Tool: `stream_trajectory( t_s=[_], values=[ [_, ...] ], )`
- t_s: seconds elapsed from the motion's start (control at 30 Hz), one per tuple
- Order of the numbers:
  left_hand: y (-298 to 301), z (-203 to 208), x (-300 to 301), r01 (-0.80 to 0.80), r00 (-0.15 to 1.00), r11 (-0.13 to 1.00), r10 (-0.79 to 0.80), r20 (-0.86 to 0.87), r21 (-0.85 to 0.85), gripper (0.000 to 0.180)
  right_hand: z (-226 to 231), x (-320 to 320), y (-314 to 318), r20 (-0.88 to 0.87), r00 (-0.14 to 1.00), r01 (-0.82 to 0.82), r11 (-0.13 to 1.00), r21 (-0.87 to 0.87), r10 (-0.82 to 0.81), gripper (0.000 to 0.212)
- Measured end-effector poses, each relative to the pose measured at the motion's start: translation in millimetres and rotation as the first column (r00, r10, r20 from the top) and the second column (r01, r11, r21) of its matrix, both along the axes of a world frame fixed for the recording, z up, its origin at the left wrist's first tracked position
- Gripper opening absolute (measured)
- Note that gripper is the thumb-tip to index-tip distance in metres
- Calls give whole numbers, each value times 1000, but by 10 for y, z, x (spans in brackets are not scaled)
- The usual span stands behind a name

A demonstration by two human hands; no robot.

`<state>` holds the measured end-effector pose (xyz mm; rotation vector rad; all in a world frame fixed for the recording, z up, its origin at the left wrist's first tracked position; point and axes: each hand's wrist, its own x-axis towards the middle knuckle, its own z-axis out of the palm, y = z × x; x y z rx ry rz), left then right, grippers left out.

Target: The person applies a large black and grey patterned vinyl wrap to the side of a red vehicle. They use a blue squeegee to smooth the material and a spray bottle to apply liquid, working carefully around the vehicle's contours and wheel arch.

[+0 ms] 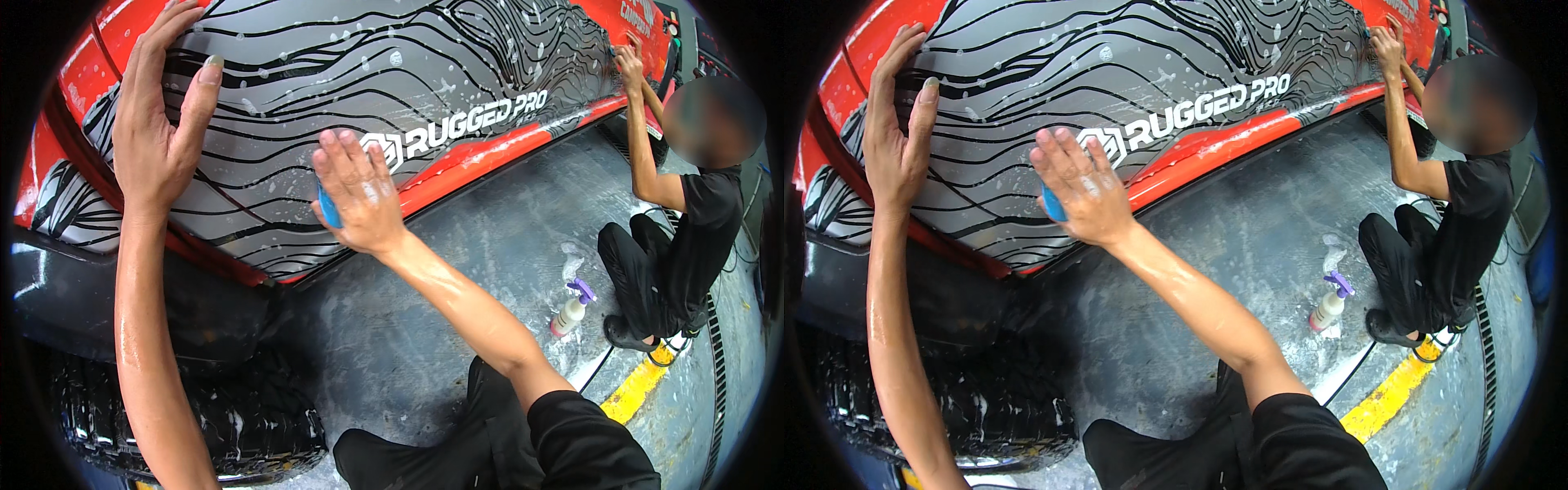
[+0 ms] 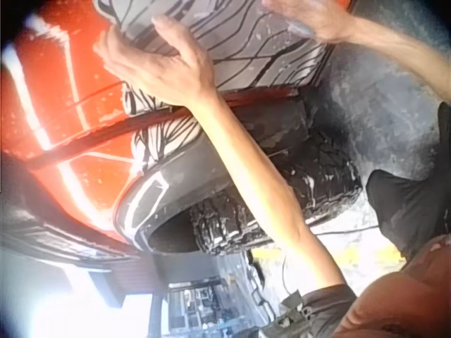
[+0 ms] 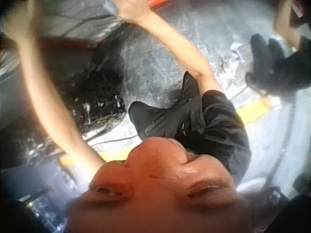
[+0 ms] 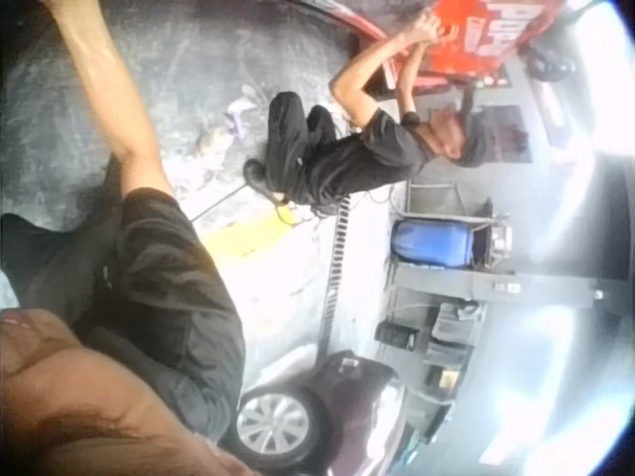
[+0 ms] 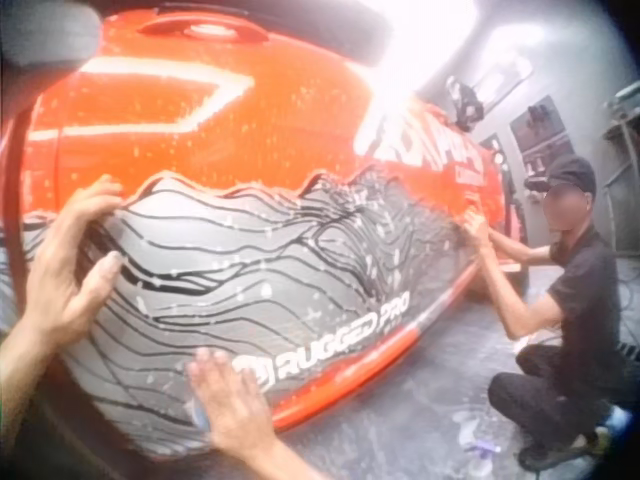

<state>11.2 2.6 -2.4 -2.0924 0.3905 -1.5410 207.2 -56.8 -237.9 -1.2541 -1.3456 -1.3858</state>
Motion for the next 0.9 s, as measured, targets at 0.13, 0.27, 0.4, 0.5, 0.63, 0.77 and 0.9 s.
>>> stream_trajectory(
  t_s=[0.13, 0.27, 0.4, 0.5, 0.63, 0.77, 0.9],
  values=[
    [-21, 5, -7, -31, 999, 999, 31, 13, 36, 49, 33, 156, -88, -316, 939, -50, 962, 269, 137, 80],
    [5, 19, -22, -30, 1000, 999, 29, 12, 34, 48, 51, 190, -195, -175, 985, 13, 990, 138, 11, 79],
    [12, 19, -34, -47, 999, 998, 46, 11, 40, 49, -49, 45, -115, 30, 999, 41, 998, -43, -40, 79],
    [-7, 27, -31, -35, 999, 998, 34, 13, 52, 49, 25, 110, -70, -243, 964, -71, 985, 154, 107, 78],
    [-48, -2, 5, -47, 998, 999, 46, 51, 17, 50, -55, -24, 6, 104, 993, 57, 998, -2, -56, 78],
    [-72, -62, -10, -130, 980, 991, 129, 153, -2, 51, -7, 53, -24, -202, 971, -91, 976, 196, 131, 87],
    [-300, -129, 10, -109, 983, 994, 108, 150, -2, 51, -18, 95, -138, -60, 996, -67, 997, 24, 69, 79]
  ],
)
